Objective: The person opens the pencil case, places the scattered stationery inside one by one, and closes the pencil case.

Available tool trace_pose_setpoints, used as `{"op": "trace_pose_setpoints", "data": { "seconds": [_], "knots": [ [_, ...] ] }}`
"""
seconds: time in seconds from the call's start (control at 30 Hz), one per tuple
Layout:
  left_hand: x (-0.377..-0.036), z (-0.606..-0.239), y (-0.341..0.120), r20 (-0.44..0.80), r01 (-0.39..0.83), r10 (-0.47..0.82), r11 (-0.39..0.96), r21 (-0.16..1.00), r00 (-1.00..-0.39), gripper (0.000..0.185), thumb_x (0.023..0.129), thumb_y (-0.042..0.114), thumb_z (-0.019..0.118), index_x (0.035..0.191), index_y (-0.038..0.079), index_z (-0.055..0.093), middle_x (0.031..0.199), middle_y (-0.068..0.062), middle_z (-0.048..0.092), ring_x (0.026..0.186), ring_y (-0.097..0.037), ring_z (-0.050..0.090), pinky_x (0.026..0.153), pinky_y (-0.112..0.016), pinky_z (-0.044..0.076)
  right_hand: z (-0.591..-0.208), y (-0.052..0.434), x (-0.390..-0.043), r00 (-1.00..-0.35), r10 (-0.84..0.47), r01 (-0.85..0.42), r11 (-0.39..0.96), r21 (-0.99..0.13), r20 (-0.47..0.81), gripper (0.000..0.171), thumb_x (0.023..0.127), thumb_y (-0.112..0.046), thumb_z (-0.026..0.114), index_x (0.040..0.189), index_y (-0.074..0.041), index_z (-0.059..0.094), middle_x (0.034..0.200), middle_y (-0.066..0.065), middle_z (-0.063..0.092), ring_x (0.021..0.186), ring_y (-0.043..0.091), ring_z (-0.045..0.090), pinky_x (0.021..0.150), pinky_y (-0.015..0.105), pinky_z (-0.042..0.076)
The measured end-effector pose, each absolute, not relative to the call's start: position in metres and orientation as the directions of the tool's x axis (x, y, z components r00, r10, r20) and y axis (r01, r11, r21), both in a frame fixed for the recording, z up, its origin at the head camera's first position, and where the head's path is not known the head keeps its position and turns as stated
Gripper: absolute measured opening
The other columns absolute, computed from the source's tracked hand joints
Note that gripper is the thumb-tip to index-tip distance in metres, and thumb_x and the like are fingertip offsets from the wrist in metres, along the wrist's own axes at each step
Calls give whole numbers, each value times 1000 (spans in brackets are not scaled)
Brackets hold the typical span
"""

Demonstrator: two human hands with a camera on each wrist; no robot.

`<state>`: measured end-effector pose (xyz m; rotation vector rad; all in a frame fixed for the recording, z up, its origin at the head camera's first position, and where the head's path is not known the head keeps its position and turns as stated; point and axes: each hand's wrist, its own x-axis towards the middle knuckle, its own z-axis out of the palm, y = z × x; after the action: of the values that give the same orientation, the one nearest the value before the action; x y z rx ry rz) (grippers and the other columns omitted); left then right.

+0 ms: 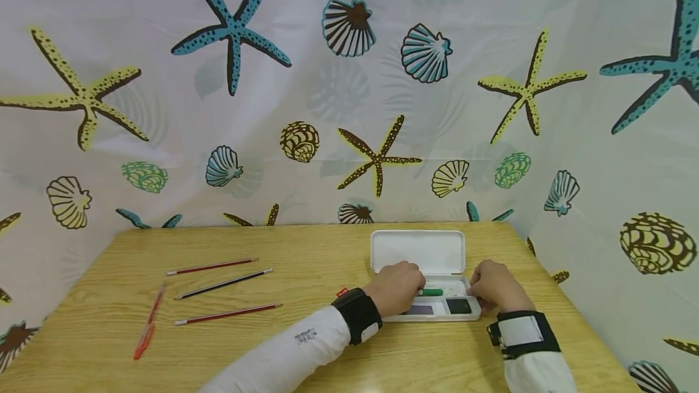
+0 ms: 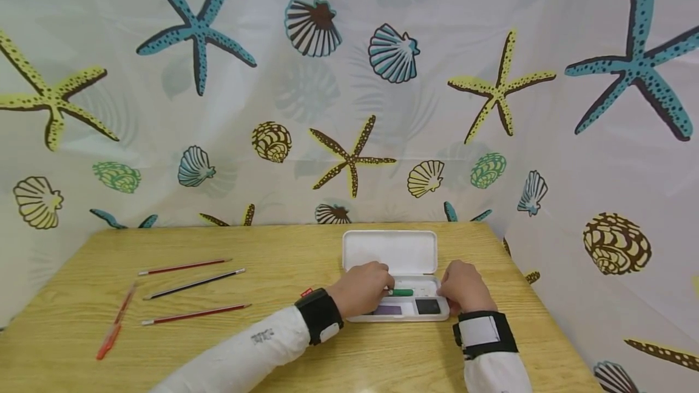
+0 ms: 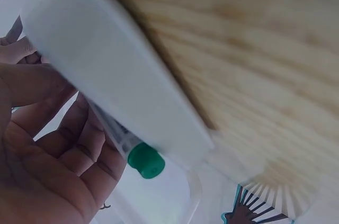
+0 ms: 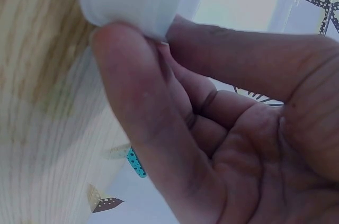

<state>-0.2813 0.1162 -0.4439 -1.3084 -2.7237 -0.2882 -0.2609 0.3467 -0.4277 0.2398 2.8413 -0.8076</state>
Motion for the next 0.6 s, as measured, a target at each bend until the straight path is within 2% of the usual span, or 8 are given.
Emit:
{"op": "trace_pose_setpoints", "data": {
  "seconds": [0.23, 0.47, 0.6],
  "knots": [
    [-282, -446, 120, 172, 782, 763, 614, 112, -623, 10, 98, 9, 70, 95, 14, 78, 84, 5, 66, 75, -5, 56, 62, -18, 48, -425, 346, -261, -972, 99, 194, 845, -498, -211, 12, 92, 0, 71, 83, 3, 63, 75, 12, 59, 63, 23, 61, 55, 30, 52],
    [-281, -447, 122, 138, 779, 766, 615, 123, -627, 20, 93, 7, 76, 111, 15, 79, 102, 4, 71, 93, -5, 65, 73, -19, 53, -425, 345, -259, -975, 98, 185, 850, -493, -197, 13, 91, 1, 71, 81, 3, 63, 73, 11, 59, 62, 22, 61, 55, 30, 51],
    [-281, -447, 120, 137, 782, 770, 609, 131, -623, 24, 89, 7, 80, 112, 15, 79, 103, 4, 71, 94, -5, 65, 75, -19, 53, -424, 345, -259, -974, 104, 193, 847, -495, -203, 13, 92, 1, 71, 82, 3, 63, 73, 11, 60, 63, 22, 61, 55, 30, 51]
  ]
}}
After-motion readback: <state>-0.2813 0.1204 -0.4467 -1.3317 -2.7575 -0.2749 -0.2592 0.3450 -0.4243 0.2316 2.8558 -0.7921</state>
